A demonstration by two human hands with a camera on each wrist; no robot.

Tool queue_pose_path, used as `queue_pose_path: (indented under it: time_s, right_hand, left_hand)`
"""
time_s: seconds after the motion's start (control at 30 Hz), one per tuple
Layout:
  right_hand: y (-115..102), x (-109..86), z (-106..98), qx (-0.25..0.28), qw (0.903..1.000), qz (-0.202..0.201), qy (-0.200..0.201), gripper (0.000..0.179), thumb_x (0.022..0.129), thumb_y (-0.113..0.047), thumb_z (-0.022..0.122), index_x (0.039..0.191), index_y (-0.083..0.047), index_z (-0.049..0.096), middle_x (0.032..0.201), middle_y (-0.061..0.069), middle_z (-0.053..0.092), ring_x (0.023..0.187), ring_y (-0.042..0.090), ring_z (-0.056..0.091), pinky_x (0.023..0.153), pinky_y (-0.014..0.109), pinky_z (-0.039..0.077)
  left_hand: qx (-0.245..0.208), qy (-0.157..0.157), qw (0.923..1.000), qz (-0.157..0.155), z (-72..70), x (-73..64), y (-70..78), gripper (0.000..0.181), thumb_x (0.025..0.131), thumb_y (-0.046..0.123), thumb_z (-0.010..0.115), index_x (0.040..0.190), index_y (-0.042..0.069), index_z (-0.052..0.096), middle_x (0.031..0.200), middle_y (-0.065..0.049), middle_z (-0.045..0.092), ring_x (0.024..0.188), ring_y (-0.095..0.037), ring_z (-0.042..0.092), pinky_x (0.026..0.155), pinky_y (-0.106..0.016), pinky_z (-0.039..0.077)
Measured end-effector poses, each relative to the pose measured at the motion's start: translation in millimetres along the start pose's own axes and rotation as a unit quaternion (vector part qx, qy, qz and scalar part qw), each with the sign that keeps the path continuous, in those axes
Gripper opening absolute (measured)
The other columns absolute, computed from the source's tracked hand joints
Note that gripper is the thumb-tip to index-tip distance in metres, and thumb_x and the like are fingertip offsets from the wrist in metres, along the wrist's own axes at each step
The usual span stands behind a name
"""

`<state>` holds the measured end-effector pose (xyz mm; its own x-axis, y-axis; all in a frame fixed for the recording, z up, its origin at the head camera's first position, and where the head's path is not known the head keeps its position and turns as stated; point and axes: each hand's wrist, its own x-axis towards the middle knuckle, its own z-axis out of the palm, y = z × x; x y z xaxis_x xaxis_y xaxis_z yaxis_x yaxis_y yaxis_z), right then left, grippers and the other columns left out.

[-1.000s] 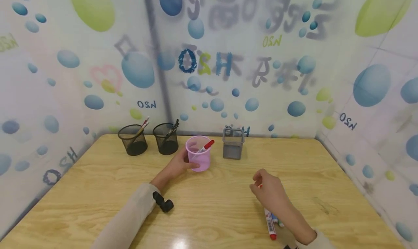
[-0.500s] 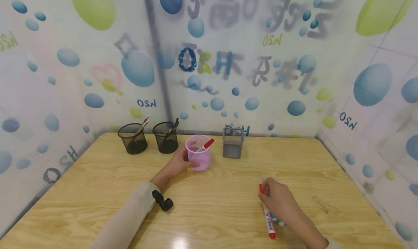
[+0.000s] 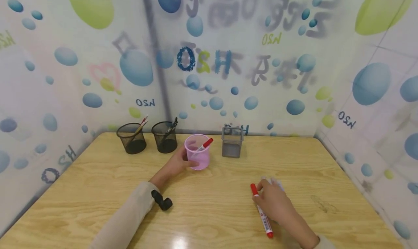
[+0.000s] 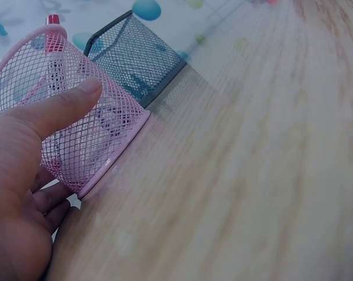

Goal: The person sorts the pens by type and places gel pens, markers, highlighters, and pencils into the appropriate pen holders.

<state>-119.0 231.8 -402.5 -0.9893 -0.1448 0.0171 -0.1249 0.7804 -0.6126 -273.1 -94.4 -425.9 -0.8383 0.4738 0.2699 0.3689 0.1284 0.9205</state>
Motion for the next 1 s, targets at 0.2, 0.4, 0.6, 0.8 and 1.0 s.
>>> queue_pose_path:
  time_s: [0.2, 0.4, 0.6, 0.8, 1.0]
  right_hand:
    - [-1.8, 2.8, 3.3, -0.031, 0.9995, 0.004, -0.002, 0.033, 0.082, -0.011, 0.074, 0.105, 0.004, 0.056, 0.068, -0.001, 0.054, 0.06, 0.014, 0.049, 0.047, 0.025, 0.043]
    - [-2.9, 5.9, 7.0, -0.039, 0.9991, 0.013, -0.008, 0.034, 0.083, -0.014, 0.074, 0.106, 0.005, 0.056, 0.059, 0.0, 0.053, 0.066, 0.027, 0.056, 0.043, 0.023, 0.04]
    - [-7.2, 7.5, 11.0, -0.039, 0.999, 0.019, -0.007, 0.04, 0.083, -0.01, 0.071, 0.113, 0.009, 0.054, 0.054, 0.0, 0.049, 0.048, 0.016, 0.047, 0.041, 0.02, 0.032]
    - [-9.4, 9.3, 14.9, -0.012, 0.9992, 0.038, -0.011, 0.039, 0.081, -0.004, 0.067, 0.114, 0.011, 0.052, 0.049, 0.0, 0.044, 0.039, 0.008, 0.034, 0.037, 0.016, 0.025]
    - [-8.4, 11.7, 15.3, -0.008, 0.9993, 0.036, 0.004, 0.041, 0.079, -0.003, 0.065, 0.114, 0.013, 0.051, 0.047, 0.0, 0.044, 0.038, 0.007, 0.033, 0.036, 0.016, 0.025]
  left_hand:
    - [-0.005, -0.003, 1.0, 0.001, -0.8, 0.1, -0.2, 0.083, 0.076, -0.003, 0.076, 0.145, -0.003, 0.029, 0.135, -0.029, 0.045, 0.122, -0.037, 0.046, 0.104, -0.047, 0.034]
    - [-0.004, -0.001, 1.0, 0.001, -0.7, -0.5, 0.1, 0.084, 0.076, -0.003, 0.077, 0.145, -0.002, 0.029, 0.135, -0.028, 0.045, 0.121, -0.037, 0.047, 0.104, -0.047, 0.035]
    - [0.003, -0.001, 1.0, -0.001, -0.4, 0.2, 1.3, 0.084, 0.076, -0.001, 0.077, 0.145, -0.003, 0.028, 0.136, -0.028, 0.045, 0.122, -0.037, 0.047, 0.104, -0.047, 0.034]
    - [0.0, -0.001, 1.0, -0.004, -0.3, 0.5, 1.4, 0.083, 0.076, -0.001, 0.077, 0.145, -0.002, 0.029, 0.136, -0.027, 0.045, 0.122, -0.036, 0.047, 0.104, -0.047, 0.034]
    - [-0.014, -0.003, 0.9999, -0.002, -0.5, 0.8, -0.4, 0.082, 0.076, -0.002, 0.077, 0.144, -0.002, 0.031, 0.135, -0.026, 0.046, 0.121, -0.035, 0.048, 0.104, -0.047, 0.035]
